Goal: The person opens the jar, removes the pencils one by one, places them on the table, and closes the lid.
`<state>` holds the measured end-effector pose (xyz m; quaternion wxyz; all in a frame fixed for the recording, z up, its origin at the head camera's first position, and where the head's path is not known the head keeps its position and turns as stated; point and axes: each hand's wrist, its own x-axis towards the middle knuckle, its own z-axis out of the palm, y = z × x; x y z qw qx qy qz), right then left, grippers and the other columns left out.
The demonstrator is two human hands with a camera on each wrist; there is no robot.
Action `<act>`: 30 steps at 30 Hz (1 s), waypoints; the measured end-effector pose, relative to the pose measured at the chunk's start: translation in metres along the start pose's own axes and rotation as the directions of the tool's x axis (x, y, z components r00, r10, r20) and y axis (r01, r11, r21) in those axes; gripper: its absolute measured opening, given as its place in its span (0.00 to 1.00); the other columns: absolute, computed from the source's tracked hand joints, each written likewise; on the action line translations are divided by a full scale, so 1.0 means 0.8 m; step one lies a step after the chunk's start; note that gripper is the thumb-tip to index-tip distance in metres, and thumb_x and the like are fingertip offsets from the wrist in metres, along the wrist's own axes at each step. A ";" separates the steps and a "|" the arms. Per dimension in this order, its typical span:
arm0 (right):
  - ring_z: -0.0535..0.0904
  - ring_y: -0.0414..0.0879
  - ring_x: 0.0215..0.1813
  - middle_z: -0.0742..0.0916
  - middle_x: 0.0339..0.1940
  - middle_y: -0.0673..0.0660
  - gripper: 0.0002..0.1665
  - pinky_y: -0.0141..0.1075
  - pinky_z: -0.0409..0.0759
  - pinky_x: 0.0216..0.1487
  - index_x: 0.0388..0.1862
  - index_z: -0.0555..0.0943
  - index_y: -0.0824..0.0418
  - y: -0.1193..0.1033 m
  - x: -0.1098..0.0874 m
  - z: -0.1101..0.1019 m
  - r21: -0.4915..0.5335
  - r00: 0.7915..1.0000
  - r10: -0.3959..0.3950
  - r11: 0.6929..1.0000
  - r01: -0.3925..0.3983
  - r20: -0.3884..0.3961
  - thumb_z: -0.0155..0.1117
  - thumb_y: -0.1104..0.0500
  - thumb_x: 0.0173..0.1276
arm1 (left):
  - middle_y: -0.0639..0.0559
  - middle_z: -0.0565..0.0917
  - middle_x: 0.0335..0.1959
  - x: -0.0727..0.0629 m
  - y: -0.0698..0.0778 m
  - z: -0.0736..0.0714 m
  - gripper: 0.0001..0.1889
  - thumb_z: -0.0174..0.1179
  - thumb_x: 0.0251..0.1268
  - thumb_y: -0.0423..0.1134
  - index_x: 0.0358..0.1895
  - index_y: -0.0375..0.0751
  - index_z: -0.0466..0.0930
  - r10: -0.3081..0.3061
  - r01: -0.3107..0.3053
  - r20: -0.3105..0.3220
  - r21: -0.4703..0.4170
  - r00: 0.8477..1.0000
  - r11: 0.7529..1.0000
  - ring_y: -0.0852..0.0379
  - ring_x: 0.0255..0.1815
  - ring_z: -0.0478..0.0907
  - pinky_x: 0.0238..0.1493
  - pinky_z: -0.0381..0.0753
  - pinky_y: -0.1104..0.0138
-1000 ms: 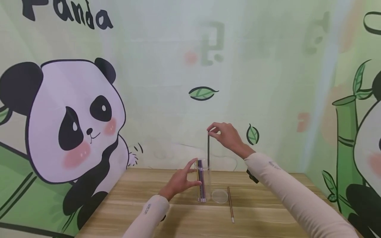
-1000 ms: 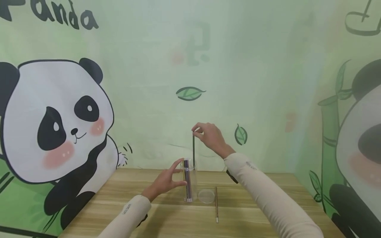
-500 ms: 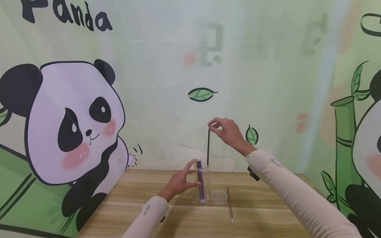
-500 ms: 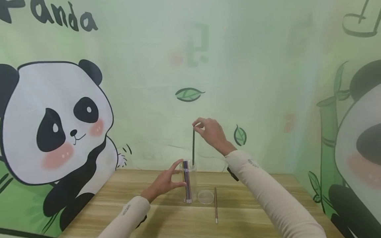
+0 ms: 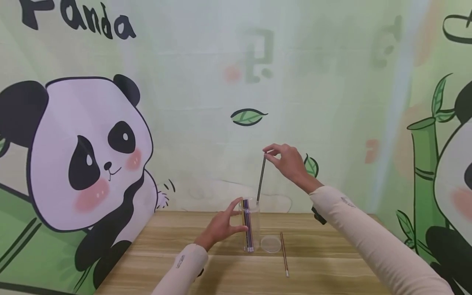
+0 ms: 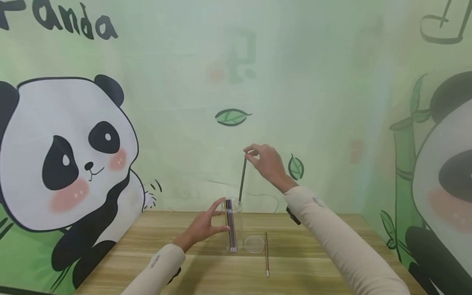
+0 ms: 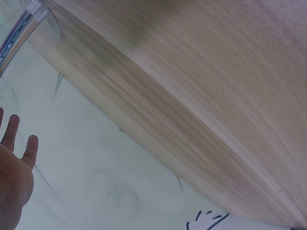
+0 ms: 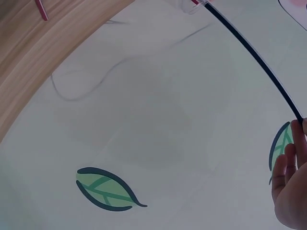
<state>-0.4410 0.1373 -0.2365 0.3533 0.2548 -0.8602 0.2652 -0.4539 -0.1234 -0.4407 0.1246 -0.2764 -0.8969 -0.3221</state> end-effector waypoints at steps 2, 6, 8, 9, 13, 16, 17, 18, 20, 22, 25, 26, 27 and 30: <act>0.85 0.56 0.49 0.92 0.46 0.59 0.13 0.44 0.78 0.41 0.55 0.88 0.58 0.004 -0.001 -0.001 -0.001 1.000 -0.002 1.000 0.002 -0.019 0.69 0.57 0.75 | 0.43 0.82 0.66 0.000 0.001 0.000 0.54 0.76 0.59 0.53 0.83 0.71 0.47 -0.005 0.005 -0.001 0.007 1.000 1.000 0.34 0.68 0.76 0.67 0.72 0.37; 0.84 0.55 0.49 0.92 0.46 0.58 0.13 0.48 0.80 0.46 0.55 0.89 0.58 0.013 -0.005 -0.002 0.007 0.996 -0.007 1.000 0.008 -0.086 0.70 0.57 0.74 | 0.44 0.82 0.66 0.000 0.001 0.000 0.54 0.76 0.59 0.54 0.82 0.72 0.47 -0.009 0.009 0.000 0.021 1.000 1.000 0.36 0.68 0.77 0.67 0.73 0.38; 0.83 0.56 0.48 0.93 0.45 0.58 0.13 0.50 0.80 0.48 0.55 0.89 0.58 0.017 -0.007 -0.003 0.015 0.993 -0.009 1.000 0.011 -0.114 0.70 0.58 0.74 | 0.44 0.82 0.66 0.000 0.002 0.000 0.54 0.76 0.58 0.54 0.83 0.71 0.47 -0.010 0.010 0.002 0.022 1.000 1.000 0.36 0.68 0.77 0.67 0.73 0.38; 0.83 0.56 0.48 0.93 0.44 0.58 0.13 0.51 0.80 0.48 0.54 0.89 0.58 0.018 -0.009 -0.003 0.013 0.992 -0.009 1.000 0.011 -0.123 0.70 0.58 0.74 | 0.44 0.82 0.66 0.000 0.002 0.000 0.55 0.76 0.58 0.54 0.83 0.71 0.47 -0.011 0.011 0.005 0.021 1.000 1.000 0.36 0.68 0.77 0.67 0.73 0.38; 0.83 0.58 0.47 0.93 0.43 0.60 0.13 0.52 0.78 0.47 0.54 0.89 0.60 0.025 -0.017 -0.004 0.014 0.993 -0.003 1.000 0.005 -0.114 0.70 0.59 0.74 | 0.44 0.83 0.65 0.000 0.002 -0.001 0.55 0.76 0.58 0.54 0.83 0.70 0.47 -0.003 0.003 0.004 0.022 1.000 1.000 0.36 0.67 0.78 0.67 0.74 0.38; 0.83 0.58 0.47 0.92 0.43 0.60 0.14 0.51 0.78 0.46 0.55 0.89 0.61 0.031 -0.026 -0.003 0.003 0.996 0.006 1.000 -0.006 -0.087 0.69 0.59 0.74 | 0.44 0.83 0.65 0.001 0.000 -0.001 0.55 0.77 0.58 0.54 0.83 0.70 0.47 0.006 -0.006 0.000 0.025 1.000 1.000 0.36 0.66 0.79 0.66 0.75 0.39; 0.83 0.58 0.47 0.92 0.43 0.60 0.14 0.50 0.78 0.46 0.55 0.89 0.60 0.033 -0.030 -0.003 -0.003 0.997 0.014 1.000 -0.014 -0.078 0.69 0.59 0.74 | 0.43 0.83 0.65 0.001 0.000 -0.001 0.55 0.77 0.58 0.53 0.83 0.70 0.47 0.010 -0.010 -0.002 0.027 1.000 1.000 0.36 0.66 0.79 0.66 0.75 0.39; 0.83 0.57 0.47 0.92 0.43 0.60 0.14 0.49 0.78 0.45 0.56 0.89 0.60 0.036 -0.033 -0.003 -0.010 0.997 0.020 1.000 -0.020 -0.070 0.69 0.58 0.74 | 0.43 0.83 0.65 0.001 0.000 -0.001 0.55 0.77 0.58 0.53 0.83 0.69 0.47 0.015 -0.014 -0.005 0.029 1.000 0.999 0.36 0.66 0.79 0.66 0.75 0.39; 0.83 0.57 0.46 0.92 0.42 0.59 0.14 0.48 0.77 0.43 0.56 0.89 0.59 0.042 -0.040 -0.002 -0.022 0.998 0.033 0.999 -0.034 -0.055 0.69 0.58 0.75 | 0.44 0.83 0.65 0.001 -0.001 -0.001 0.55 0.77 0.58 0.54 0.83 0.70 0.47 0.011 -0.011 -0.004 0.030 1.000 1.000 0.36 0.66 0.79 0.66 0.75 0.39; 0.83 0.56 0.46 0.92 0.43 0.59 0.14 0.47 0.77 0.43 0.56 0.89 0.59 0.047 -0.047 -0.001 -0.026 0.998 0.046 0.999 -0.047 -0.039 0.69 0.58 0.75 | 0.44 0.83 0.65 0.001 -0.001 -0.001 0.55 0.77 0.58 0.53 0.83 0.70 0.47 0.011 -0.011 -0.004 0.029 1.000 1.000 0.36 0.66 0.79 0.66 0.75 0.39; 0.83 0.57 0.47 0.92 0.43 0.60 0.14 0.49 0.78 0.45 0.55 0.89 0.60 0.055 -0.056 0.002 -0.020 0.998 0.058 0.998 -0.058 -0.022 0.68 0.58 0.75 | 0.43 0.83 0.65 0.001 -0.003 -0.001 0.55 0.77 0.58 0.54 0.83 0.70 0.47 0.012 -0.012 -0.005 0.031 1.000 0.999 0.36 0.66 0.79 0.66 0.75 0.39; 0.83 0.57 0.47 0.92 0.43 0.60 0.14 0.50 0.78 0.47 0.55 0.89 0.61 0.058 -0.059 0.003 -0.019 0.998 0.062 0.998 -0.062 -0.016 0.68 0.58 0.75 | 0.43 0.83 0.65 0.001 -0.003 -0.001 0.55 0.77 0.58 0.54 0.83 0.69 0.47 0.016 -0.015 -0.007 0.031 1.000 0.999 0.35 0.65 0.79 0.66 0.75 0.39; 0.83 0.56 0.48 0.92 0.43 0.60 0.14 0.49 0.77 0.48 0.55 0.89 0.61 0.060 -0.063 0.005 -0.018 0.998 0.069 0.997 -0.069 -0.009 0.68 0.58 0.75 | 0.43 0.83 0.64 0.001 -0.003 -0.001 0.55 0.77 0.58 0.54 0.83 0.69 0.47 0.015 -0.015 -0.006 0.033 1.000 0.999 0.36 0.65 0.80 0.66 0.75 0.39; 0.82 0.55 0.44 0.92 0.44 0.60 0.14 0.44 0.75 0.40 0.55 0.89 0.61 0.068 -0.074 0.009 -0.014 0.995 0.099 0.995 -0.099 0.012 0.69 0.58 0.75 | 0.43 0.83 0.64 0.001 -0.002 -0.001 0.55 0.76 0.58 0.54 0.83 0.69 0.47 0.025 -0.024 -0.010 0.032 1.000 0.999 0.35 0.65 0.80 0.66 0.75 0.39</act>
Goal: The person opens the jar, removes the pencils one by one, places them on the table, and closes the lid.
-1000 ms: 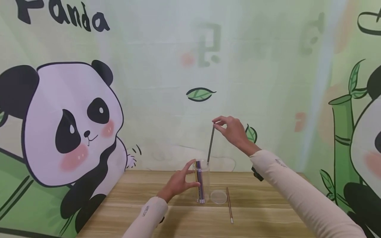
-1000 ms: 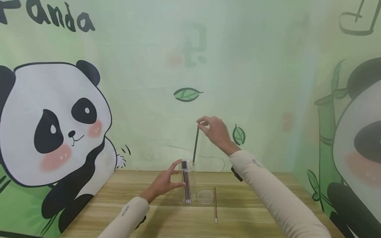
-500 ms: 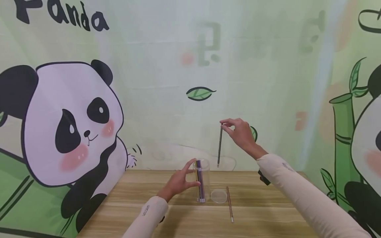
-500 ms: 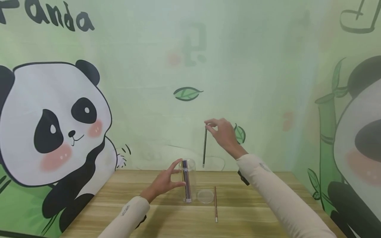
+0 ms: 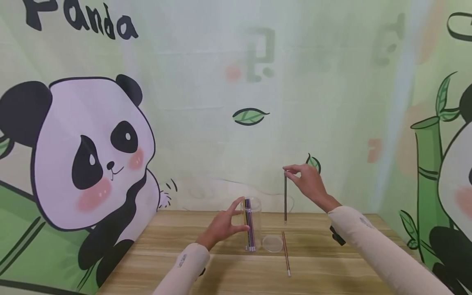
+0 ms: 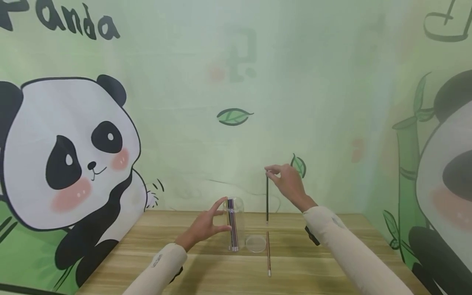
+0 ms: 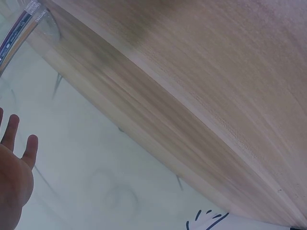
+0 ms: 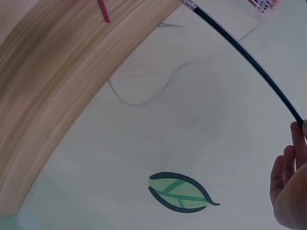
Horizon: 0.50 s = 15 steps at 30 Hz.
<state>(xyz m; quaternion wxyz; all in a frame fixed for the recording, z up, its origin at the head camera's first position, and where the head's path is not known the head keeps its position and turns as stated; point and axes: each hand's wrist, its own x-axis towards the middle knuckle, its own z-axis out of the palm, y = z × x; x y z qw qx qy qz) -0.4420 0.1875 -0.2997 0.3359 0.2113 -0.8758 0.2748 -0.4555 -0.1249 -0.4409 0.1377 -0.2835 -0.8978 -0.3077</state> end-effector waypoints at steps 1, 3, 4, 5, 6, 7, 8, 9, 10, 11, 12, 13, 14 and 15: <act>0.81 0.53 0.41 0.92 0.43 0.60 0.14 0.42 0.73 0.36 0.55 0.89 0.61 0.003 -0.003 0.001 0.001 1.000 0.010 1.000 -0.010 0.008 0.69 0.58 0.75 | 0.43 0.83 0.64 0.000 0.000 0.000 0.55 0.76 0.58 0.54 0.83 0.69 0.47 0.001 -0.001 0.000 -0.005 1.000 1.000 0.34 0.65 0.79 0.66 0.74 0.39; 0.78 0.50 0.35 0.92 0.43 0.60 0.14 0.37 0.68 0.30 0.55 0.89 0.61 0.009 -0.010 0.004 0.002 0.999 0.030 1.000 -0.030 0.024 0.69 0.58 0.74 | 0.42 0.83 0.64 0.000 0.000 0.001 0.55 0.76 0.58 0.54 0.83 0.69 0.47 0.003 -0.003 0.005 -0.010 1.000 1.000 0.34 0.65 0.79 0.66 0.74 0.38; 0.75 0.49 0.32 0.92 0.44 0.60 0.14 0.36 0.65 0.27 0.55 0.89 0.61 0.013 -0.013 0.005 0.005 0.999 0.037 0.999 -0.037 0.033 0.69 0.58 0.74 | 0.42 0.83 0.64 0.000 0.000 0.001 0.55 0.76 0.58 0.54 0.83 0.69 0.47 0.007 -0.007 0.006 -0.014 1.000 1.000 0.33 0.65 0.79 0.66 0.74 0.38; 0.74 0.48 0.30 0.92 0.44 0.61 0.14 0.36 0.63 0.25 0.54 0.89 0.61 0.016 -0.017 0.007 0.006 0.998 0.043 0.999 -0.044 0.040 0.69 0.58 0.74 | 0.42 0.83 0.65 0.001 -0.001 0.002 0.55 0.76 0.58 0.54 0.83 0.69 0.47 0.006 -0.006 0.010 -0.015 1.000 1.000 0.33 0.65 0.79 0.66 0.74 0.38; 0.72 0.48 0.29 0.92 0.44 0.61 0.14 0.35 0.62 0.24 0.54 0.89 0.62 0.019 -0.020 0.008 0.004 0.998 0.049 0.999 -0.049 0.050 0.69 0.58 0.74 | 0.41 0.83 0.64 0.001 -0.001 0.002 0.55 0.76 0.59 0.54 0.83 0.69 0.47 0.010 -0.010 0.010 -0.018 1.000 1.000 0.33 0.65 0.79 0.66 0.74 0.38; 0.73 0.47 0.30 0.92 0.44 0.61 0.14 0.35 0.62 0.24 0.54 0.89 0.62 0.022 -0.024 0.010 0.002 0.997 0.053 0.999 -0.053 0.059 0.69 0.58 0.74 | 0.41 0.83 0.64 0.001 -0.001 0.003 0.55 0.76 0.59 0.54 0.83 0.68 0.47 0.010 -0.010 0.010 -0.014 1.000 1.000 0.34 0.65 0.79 0.66 0.75 0.38; 0.74 0.47 0.30 0.92 0.44 0.61 0.14 0.35 0.63 0.25 0.54 0.89 0.62 0.024 -0.027 0.012 0.001 0.996 0.059 0.998 -0.059 0.070 0.69 0.58 0.74 | 0.42 0.83 0.64 0.001 -0.001 0.003 0.54 0.76 0.59 0.54 0.83 0.68 0.47 0.011 -0.011 0.010 -0.012 1.000 1.000 0.34 0.65 0.79 0.66 0.75 0.39; 0.75 0.47 0.31 0.92 0.44 0.61 0.14 0.35 0.64 0.25 0.54 0.89 0.62 0.027 -0.030 0.014 -0.001 0.994 0.066 0.998 -0.067 0.081 0.69 0.58 0.74 | 0.42 0.83 0.64 0.001 -0.001 0.002 0.54 0.75 0.59 0.54 0.83 0.68 0.47 0.012 -0.012 0.008 -0.011 1.000 1.000 0.34 0.65 0.79 0.66 0.75 0.39; 0.75 0.47 0.30 0.92 0.44 0.61 0.14 0.35 0.64 0.25 0.54 0.89 0.62 0.029 -0.033 0.016 -0.002 0.993 0.072 0.997 -0.072 0.092 0.69 0.58 0.74 | 0.43 0.83 0.64 0.000 0.000 0.002 0.54 0.75 0.59 0.55 0.83 0.68 0.47 0.008 -0.007 0.008 -0.005 1.000 1.000 0.35 0.65 0.79 0.66 0.75 0.40; 0.77 0.47 0.32 0.93 0.44 0.60 0.14 0.35 0.65 0.26 0.54 0.89 0.62 0.031 -0.036 0.018 -0.006 0.992 0.077 0.997 -0.077 0.100 0.69 0.58 0.74 | 0.43 0.83 0.64 0.000 0.000 0.002 0.54 0.75 0.59 0.55 0.83 0.68 0.47 0.006 -0.006 0.006 -0.004 1.000 1.000 0.35 0.65 0.80 0.66 0.75 0.40; 0.78 0.46 0.32 0.93 0.44 0.60 0.14 0.35 0.66 0.26 0.54 0.89 0.62 0.033 -0.039 0.020 -0.007 0.991 0.082 0.997 -0.081 0.109 0.69 0.58 0.74 | 0.44 0.83 0.64 0.000 0.000 0.001 0.54 0.75 0.59 0.55 0.83 0.67 0.47 0.007 -0.007 0.002 -0.003 1.000 1.000 0.36 0.65 0.80 0.66 0.75 0.40; 0.79 0.46 0.33 0.93 0.43 0.60 0.14 0.35 0.68 0.27 0.54 0.89 0.62 0.035 -0.043 0.023 -0.010 0.990 0.084 0.996 -0.083 0.117 0.69 0.58 0.74 | 0.44 0.83 0.64 -0.001 0.000 0.000 0.54 0.75 0.59 0.55 0.83 0.67 0.47 0.006 -0.006 0.002 -0.003 1.000 1.000 0.36 0.65 0.80 0.66 0.75 0.40; 0.79 0.46 0.33 0.93 0.43 0.59 0.14 0.35 0.68 0.28 0.54 0.89 0.63 0.038 -0.046 0.027 -0.010 0.988 0.089 0.996 -0.088 0.126 0.69 0.58 0.74 | 0.44 0.83 0.64 -0.001 0.000 0.000 0.54 0.75 0.59 0.55 0.83 0.68 0.47 0.003 -0.003 0.003 -0.004 1.000 1.000 0.36 0.65 0.80 0.66 0.75 0.40; 0.79 0.46 0.33 0.93 0.42 0.59 0.14 0.35 0.68 0.28 0.53 0.90 0.63 0.040 -0.049 0.030 -0.009 0.986 0.091 0.996 -0.091 0.136 0.69 0.58 0.74 | 0.43 0.83 0.64 -0.002 -0.001 -0.001 0.54 0.75 0.60 0.54 0.83 0.68 0.47 0.004 -0.004 0.002 -0.008 1.000 1.000 0.35 0.65 0.80 0.66 0.75 0.40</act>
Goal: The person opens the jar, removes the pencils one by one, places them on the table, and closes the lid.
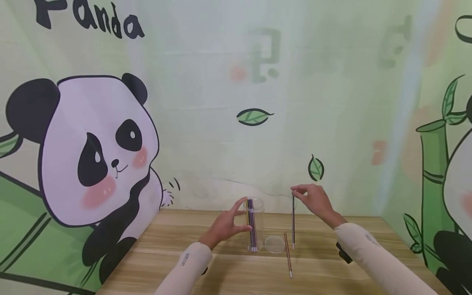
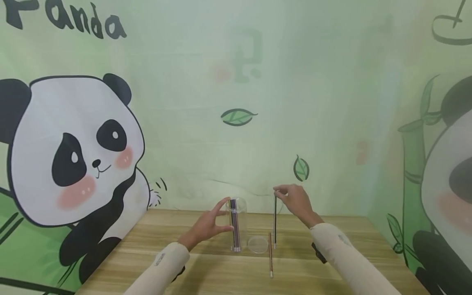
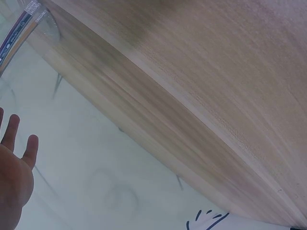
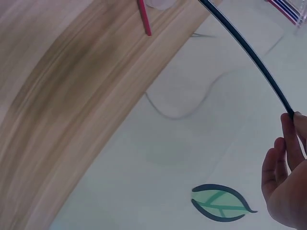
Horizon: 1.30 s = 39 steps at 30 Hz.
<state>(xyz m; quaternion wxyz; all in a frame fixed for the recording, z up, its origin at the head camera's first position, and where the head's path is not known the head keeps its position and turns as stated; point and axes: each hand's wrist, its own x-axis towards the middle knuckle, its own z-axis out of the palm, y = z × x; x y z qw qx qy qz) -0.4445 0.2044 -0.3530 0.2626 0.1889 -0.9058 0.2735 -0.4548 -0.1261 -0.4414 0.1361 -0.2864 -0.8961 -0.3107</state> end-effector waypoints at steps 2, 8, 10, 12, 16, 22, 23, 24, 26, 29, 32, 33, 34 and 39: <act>0.81 0.46 0.34 0.93 0.42 0.58 0.14 0.35 0.71 0.30 0.53 0.90 0.63 0.007 -0.004 0.007 0.004 1.000 0.002 1.000 -0.003 0.021 0.69 0.59 0.74 | 0.41 0.83 0.64 0.000 0.000 -0.001 0.54 0.75 0.60 0.54 0.83 0.68 0.47 0.005 -0.005 0.002 -0.009 1.000 1.000 0.35 0.64 0.80 0.65 0.75 0.39; 0.88 0.51 0.41 0.93 0.42 0.59 0.12 0.44 0.85 0.38 0.50 0.90 0.65 0.029 -0.020 0.030 0.026 0.994 0.049 0.998 -0.051 0.100 0.69 0.60 0.73 | 0.40 0.83 0.64 0.001 -0.003 -0.001 0.54 0.75 0.60 0.54 0.83 0.71 0.46 0.004 -0.004 0.011 -0.014 1.000 1.000 0.34 0.63 0.81 0.64 0.77 0.39; 0.89 0.53 0.44 0.93 0.42 0.59 0.12 0.48 0.86 0.43 0.49 0.90 0.65 0.035 -0.028 0.038 0.030 0.991 0.073 0.997 -0.077 0.113 0.70 0.60 0.72 | 0.40 0.83 0.64 0.000 -0.003 0.000 0.54 0.75 0.60 0.54 0.83 0.70 0.46 0.010 -0.010 0.008 -0.014 1.000 1.000 0.34 0.61 0.82 0.63 0.77 0.40; 0.89 0.54 0.45 0.93 0.42 0.59 0.12 0.50 0.87 0.44 0.49 0.90 0.64 0.042 -0.035 0.047 0.034 0.989 0.090 0.995 -0.094 0.118 0.70 0.60 0.72 | 0.40 0.83 0.64 -0.001 -0.004 0.000 0.54 0.75 0.60 0.54 0.83 0.69 0.46 0.014 -0.014 0.009 -0.011 1.000 1.000 0.34 0.61 0.82 0.63 0.78 0.40; 0.89 0.56 0.45 0.93 0.42 0.59 0.11 0.51 0.86 0.44 0.49 0.90 0.64 0.055 -0.046 0.064 0.041 0.990 0.103 0.993 -0.107 0.100 0.70 0.60 0.72 | 0.41 0.84 0.63 0.000 -0.004 -0.001 0.54 0.75 0.60 0.55 0.83 0.67 0.47 0.023 -0.023 0.006 0.002 1.000 1.000 0.35 0.60 0.83 0.63 0.78 0.42; 0.89 0.55 0.45 0.93 0.42 0.59 0.10 0.50 0.86 0.45 0.49 0.89 0.65 0.067 -0.057 0.085 0.052 0.992 0.094 0.994 -0.098 0.079 0.69 0.62 0.72 | 0.43 0.84 0.63 0.000 -0.004 -0.002 0.54 0.75 0.60 0.55 0.83 0.68 0.46 0.030 -0.030 0.000 0.007 1.000 1.000 0.36 0.59 0.84 0.62 0.79 0.43; 0.89 0.55 0.45 0.92 0.42 0.59 0.10 0.50 0.86 0.45 0.48 0.89 0.65 0.068 -0.059 0.088 0.055 0.993 0.094 0.994 -0.098 0.076 0.69 0.62 0.72 | 0.43 0.84 0.63 0.000 -0.004 -0.002 0.54 0.75 0.60 0.55 0.83 0.68 0.46 0.030 -0.030 0.000 0.005 1.000 1.000 0.36 0.59 0.84 0.62 0.79 0.42; 0.89 0.55 0.45 0.92 0.42 0.60 0.10 0.51 0.86 0.46 0.48 0.89 0.66 0.069 -0.061 0.092 0.060 0.993 0.097 0.993 -0.101 0.074 0.69 0.62 0.72 | 0.43 0.84 0.63 0.000 -0.004 -0.002 0.54 0.75 0.60 0.55 0.83 0.68 0.46 0.028 -0.028 0.002 0.002 1.000 1.000 0.35 0.58 0.84 0.62 0.79 0.42; 0.89 0.57 0.45 0.92 0.42 0.61 0.10 0.52 0.86 0.46 0.48 0.89 0.67 0.071 -0.065 0.096 0.079 0.993 0.102 0.991 -0.107 0.063 0.69 0.64 0.71 | 0.43 0.84 0.63 0.001 -0.003 -0.003 0.54 0.75 0.60 0.55 0.83 0.69 0.46 0.024 -0.024 0.002 0.006 1.000 1.000 0.35 0.58 0.84 0.62 0.79 0.42; 0.89 0.59 0.46 0.92 0.42 0.62 0.09 0.53 0.86 0.48 0.46 0.89 0.68 0.074 -0.071 0.105 0.096 0.991 0.123 0.987 -0.127 0.043 0.70 0.66 0.70 | 0.43 0.84 0.63 0.001 -0.001 -0.003 0.54 0.75 0.60 0.55 0.83 0.69 0.46 0.014 -0.014 0.012 0.009 1.000 1.000 0.34 0.59 0.83 0.63 0.78 0.42; 0.89 0.59 0.45 0.92 0.41 0.63 0.08 0.53 0.86 0.48 0.45 0.89 0.68 0.078 -0.077 0.115 0.108 0.988 0.144 0.983 -0.149 0.051 0.70 0.66 0.70 | 0.44 0.83 0.64 0.000 -0.002 -0.002 0.54 0.75 0.60 0.56 0.83 0.71 0.45 -0.001 0.000 0.023 0.016 1.000 1.000 0.35 0.60 0.83 0.64 0.77 0.42; 0.89 0.59 0.45 0.92 0.41 0.62 0.08 0.53 0.86 0.48 0.45 0.89 0.69 0.078 -0.079 0.119 0.107 0.987 0.147 0.982 -0.153 0.057 0.70 0.66 0.70 | 0.45 0.83 0.64 0.000 -0.002 -0.002 0.54 0.75 0.60 0.56 0.83 0.71 0.45 -0.007 0.007 0.026 0.017 1.000 1.000 0.35 0.60 0.82 0.64 0.77 0.41; 0.89 0.59 0.45 0.92 0.41 0.63 0.08 0.53 0.86 0.48 0.45 0.89 0.69 0.078 -0.081 0.122 0.115 0.987 0.150 0.981 -0.156 0.062 0.70 0.66 0.70 | 0.45 0.83 0.64 -0.001 -0.002 -0.002 0.54 0.74 0.60 0.56 0.83 0.71 0.45 -0.011 0.010 0.026 0.019 1.000 1.000 0.35 0.61 0.82 0.65 0.77 0.41; 0.88 0.58 0.44 0.92 0.41 0.63 0.07 0.54 0.85 0.48 0.44 0.89 0.68 0.075 -0.085 0.133 0.122 0.985 0.155 0.979 -0.163 0.071 0.69 0.66 0.70 | 0.46 0.83 0.64 -0.001 -0.002 -0.003 0.54 0.74 0.61 0.55 0.83 0.68 0.45 -0.008 0.008 0.019 0.026 1.000 1.000 0.37 0.60 0.83 0.65 0.77 0.43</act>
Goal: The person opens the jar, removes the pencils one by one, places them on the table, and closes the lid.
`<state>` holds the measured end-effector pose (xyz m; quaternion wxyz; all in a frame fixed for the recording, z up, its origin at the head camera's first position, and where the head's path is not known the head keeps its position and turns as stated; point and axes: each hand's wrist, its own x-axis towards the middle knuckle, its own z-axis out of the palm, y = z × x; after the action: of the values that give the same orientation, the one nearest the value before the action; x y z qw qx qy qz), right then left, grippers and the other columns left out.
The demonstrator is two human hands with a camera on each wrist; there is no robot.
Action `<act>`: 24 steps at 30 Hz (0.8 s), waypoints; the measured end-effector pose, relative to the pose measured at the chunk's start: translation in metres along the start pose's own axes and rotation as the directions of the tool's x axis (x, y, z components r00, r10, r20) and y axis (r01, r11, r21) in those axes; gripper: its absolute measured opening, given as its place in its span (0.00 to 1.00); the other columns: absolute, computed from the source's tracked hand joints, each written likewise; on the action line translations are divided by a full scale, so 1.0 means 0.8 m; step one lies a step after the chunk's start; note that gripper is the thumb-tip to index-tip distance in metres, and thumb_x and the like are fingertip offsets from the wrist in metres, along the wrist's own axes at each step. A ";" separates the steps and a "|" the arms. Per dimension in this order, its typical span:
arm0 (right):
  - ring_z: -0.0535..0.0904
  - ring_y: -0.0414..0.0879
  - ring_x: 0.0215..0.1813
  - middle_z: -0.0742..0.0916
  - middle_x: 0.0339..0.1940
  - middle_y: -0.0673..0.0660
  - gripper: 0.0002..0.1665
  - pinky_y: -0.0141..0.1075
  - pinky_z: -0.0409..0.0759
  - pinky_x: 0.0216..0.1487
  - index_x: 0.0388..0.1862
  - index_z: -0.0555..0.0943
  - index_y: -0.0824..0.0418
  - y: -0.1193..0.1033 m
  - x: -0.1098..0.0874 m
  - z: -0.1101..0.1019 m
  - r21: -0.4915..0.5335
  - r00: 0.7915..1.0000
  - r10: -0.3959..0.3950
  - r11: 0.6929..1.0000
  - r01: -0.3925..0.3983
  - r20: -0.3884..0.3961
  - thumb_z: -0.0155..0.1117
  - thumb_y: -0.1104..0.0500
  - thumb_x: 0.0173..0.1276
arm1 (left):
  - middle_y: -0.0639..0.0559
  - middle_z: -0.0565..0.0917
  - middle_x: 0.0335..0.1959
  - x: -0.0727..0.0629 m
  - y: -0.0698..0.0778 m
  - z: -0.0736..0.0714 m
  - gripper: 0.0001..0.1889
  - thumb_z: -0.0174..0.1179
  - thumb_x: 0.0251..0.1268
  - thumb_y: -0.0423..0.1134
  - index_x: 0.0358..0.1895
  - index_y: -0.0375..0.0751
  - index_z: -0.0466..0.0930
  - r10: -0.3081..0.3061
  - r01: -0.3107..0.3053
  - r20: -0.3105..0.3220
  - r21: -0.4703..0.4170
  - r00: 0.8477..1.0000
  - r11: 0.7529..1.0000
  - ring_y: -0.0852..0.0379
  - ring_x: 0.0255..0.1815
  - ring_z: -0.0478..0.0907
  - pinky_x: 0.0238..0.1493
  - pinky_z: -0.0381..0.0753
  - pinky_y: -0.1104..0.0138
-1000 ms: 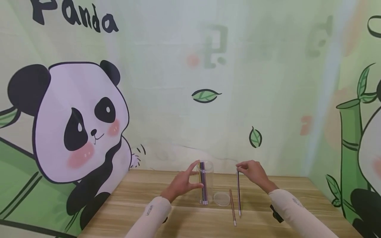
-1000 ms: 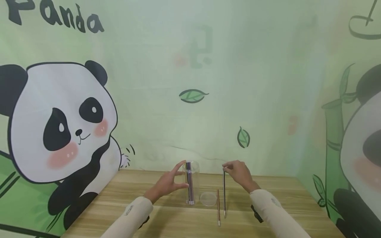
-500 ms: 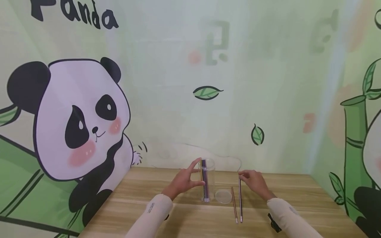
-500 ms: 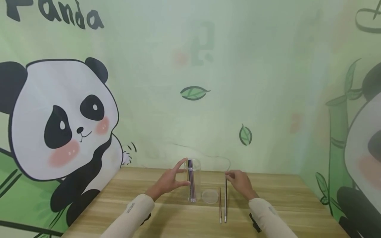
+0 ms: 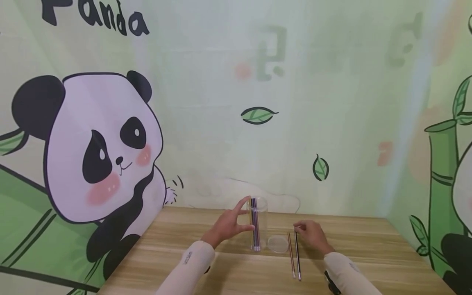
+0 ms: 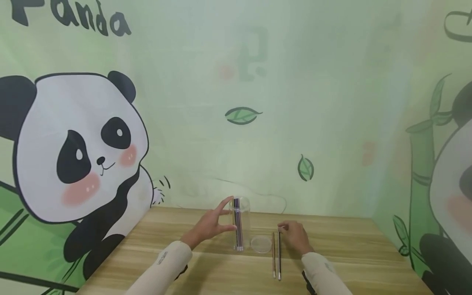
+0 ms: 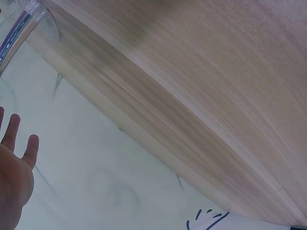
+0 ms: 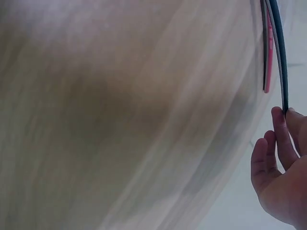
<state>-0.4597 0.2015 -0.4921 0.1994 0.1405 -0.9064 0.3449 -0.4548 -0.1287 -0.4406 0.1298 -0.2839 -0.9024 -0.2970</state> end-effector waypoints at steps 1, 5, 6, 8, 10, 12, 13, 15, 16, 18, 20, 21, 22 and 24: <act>0.88 0.57 0.43 0.92 0.41 0.62 0.07 0.54 0.85 0.48 0.44 0.89 0.68 0.000 0.000 0.002 0.000 1.000 0.007 1.000 -0.007 0.002 0.69 0.66 0.70 | 0.46 0.83 0.64 0.000 0.000 0.000 0.54 0.74 0.61 0.55 0.84 0.68 0.46 0.000 0.000 -0.001 0.001 1.000 1.000 0.37 0.60 0.83 0.65 0.77 0.43; 0.88 0.55 0.42 0.92 0.41 0.62 0.08 0.52 0.85 0.46 0.44 0.89 0.67 0.001 -0.001 0.007 -0.029 0.999 0.038 0.999 -0.037 0.018 0.69 0.64 0.71 | 0.46 0.83 0.65 0.001 0.001 0.000 0.54 0.74 0.60 0.56 0.83 0.69 0.46 -0.009 0.009 0.007 -0.006 1.000 1.000 0.39 0.61 0.83 0.65 0.77 0.43; 0.88 0.55 0.42 0.92 0.41 0.62 0.07 0.52 0.85 0.45 0.44 0.89 0.67 0.001 -0.001 0.008 -0.034 0.999 0.038 0.999 -0.037 0.019 0.69 0.64 0.71 | 0.46 0.83 0.65 0.001 0.001 0.000 0.54 0.74 0.60 0.56 0.83 0.69 0.45 -0.012 0.012 0.011 -0.011 1.000 1.000 0.38 0.61 0.83 0.66 0.77 0.43; 0.88 0.55 0.42 0.92 0.40 0.61 0.07 0.51 0.85 0.44 0.43 0.89 0.66 0.001 -0.001 0.010 -0.044 0.999 0.040 0.998 -0.039 0.015 0.69 0.64 0.70 | 0.46 0.83 0.65 0.002 0.001 0.000 0.54 0.74 0.60 0.56 0.83 0.71 0.45 -0.018 0.018 0.017 -0.017 1.000 1.000 0.38 0.62 0.82 0.66 0.76 0.43; 0.88 0.55 0.41 0.92 0.40 0.61 0.06 0.51 0.85 0.44 0.42 0.90 0.66 0.001 -0.001 0.011 -0.050 0.999 0.032 0.998 -0.032 0.006 0.70 0.64 0.69 | 0.46 0.83 0.65 0.002 0.001 -0.001 0.54 0.74 0.60 0.56 0.83 0.70 0.45 -0.015 0.015 0.017 -0.017 1.000 1.000 0.38 0.62 0.82 0.66 0.76 0.42; 0.88 0.55 0.41 0.92 0.39 0.60 0.06 0.50 0.85 0.44 0.41 0.90 0.65 0.001 -0.001 0.013 -0.057 1.000 0.021 0.998 -0.021 -0.003 0.70 0.64 0.69 | 0.46 0.83 0.65 0.003 0.000 -0.001 0.54 0.74 0.60 0.56 0.83 0.70 0.45 -0.007 0.007 0.014 -0.013 1.000 1.000 0.38 0.61 0.83 0.66 0.76 0.42; 0.88 0.55 0.41 0.92 0.39 0.60 0.05 0.50 0.85 0.44 0.40 0.90 0.65 0.001 -0.001 0.014 -0.057 1.000 0.019 0.998 -0.020 -0.006 0.70 0.64 0.69 | 0.46 0.83 0.65 0.004 0.000 -0.001 0.54 0.74 0.60 0.56 0.83 0.71 0.45 -0.005 0.005 0.011 -0.008 1.000 1.000 0.39 0.60 0.83 0.66 0.76 0.43; 0.89 0.55 0.40 0.92 0.38 0.60 0.05 0.50 0.85 0.44 0.40 0.89 0.65 0.001 -0.001 0.015 -0.058 1.000 0.017 0.998 -0.018 -0.007 0.71 0.65 0.68 | 0.46 0.83 0.64 0.004 -0.001 -0.001 0.54 0.74 0.61 0.56 0.83 0.70 0.45 0.004 -0.004 0.006 0.001 1.000 1.000 0.39 0.58 0.85 0.65 0.77 0.43; 0.88 0.55 0.40 0.92 0.38 0.61 0.04 0.50 0.85 0.43 0.40 0.89 0.65 0.000 -0.002 0.015 -0.057 1.000 0.021 0.998 -0.021 -0.004 0.71 0.65 0.68 | 0.46 0.83 0.64 0.004 -0.001 -0.001 0.54 0.74 0.61 0.56 0.83 0.71 0.45 0.006 -0.006 0.005 0.003 1.000 1.000 0.39 0.58 0.85 0.65 0.77 0.43; 0.88 0.54 0.39 0.92 0.37 0.60 0.05 0.49 0.85 0.42 0.40 0.89 0.66 -0.001 -0.004 0.016 -0.053 0.999 0.037 0.998 -0.037 0.003 0.71 0.65 0.68 | 0.46 0.83 0.64 0.004 -0.001 -0.001 0.54 0.74 0.61 0.56 0.83 0.68 0.46 0.012 -0.012 0.005 0.002 1.000 1.000 0.39 0.57 0.85 0.65 0.77 0.43; 0.88 0.53 0.38 0.92 0.36 0.60 0.05 0.48 0.85 0.41 0.40 0.89 0.66 -0.001 -0.004 0.018 -0.055 0.999 0.047 0.997 -0.047 0.008 0.71 0.65 0.68 | 0.46 0.83 0.64 0.004 -0.002 -0.001 0.54 0.74 0.61 0.56 0.84 0.66 0.46 0.014 -0.014 0.008 0.002 1.000 1.000 0.39 0.56 0.86 0.65 0.77 0.43; 0.88 0.53 0.37 0.92 0.35 0.60 0.05 0.47 0.85 0.40 0.40 0.89 0.66 -0.002 -0.005 0.018 -0.056 0.999 0.051 0.997 -0.050 0.010 0.71 0.65 0.68 | 0.45 0.83 0.64 0.003 -0.002 -0.001 0.54 0.74 0.61 0.56 0.84 0.64 0.47 0.016 -0.016 0.009 0.003 1.000 1.000 0.39 0.56 0.86 0.65 0.77 0.43; 0.88 0.53 0.37 0.92 0.35 0.59 0.05 0.47 0.85 0.40 0.40 0.89 0.66 -0.003 -0.006 0.018 -0.058 0.998 0.056 0.997 -0.055 0.010 0.71 0.65 0.68 | 0.45 0.83 0.64 0.003 -0.002 0.000 0.54 0.74 0.61 0.55 0.84 0.63 0.47 0.017 -0.017 0.010 0.000 1.000 1.000 0.39 0.56 0.86 0.65 0.77 0.42; 0.88 0.53 0.38 0.92 0.35 0.59 0.05 0.47 0.84 0.40 0.39 0.89 0.65 -0.005 -0.006 0.019 -0.058 0.998 0.059 0.997 -0.058 0.011 0.71 0.65 0.68 | 0.45 0.83 0.64 0.002 -0.003 0.000 0.54 0.74 0.61 0.55 0.84 0.64 0.47 0.009 -0.009 0.012 -0.003 1.000 1.000 0.39 0.57 0.85 0.66 0.76 0.42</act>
<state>-0.4578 0.1893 -0.5025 0.1874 0.1102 -0.9208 0.3237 -0.4572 -0.1297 -0.4407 0.1253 -0.2901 -0.9014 -0.2960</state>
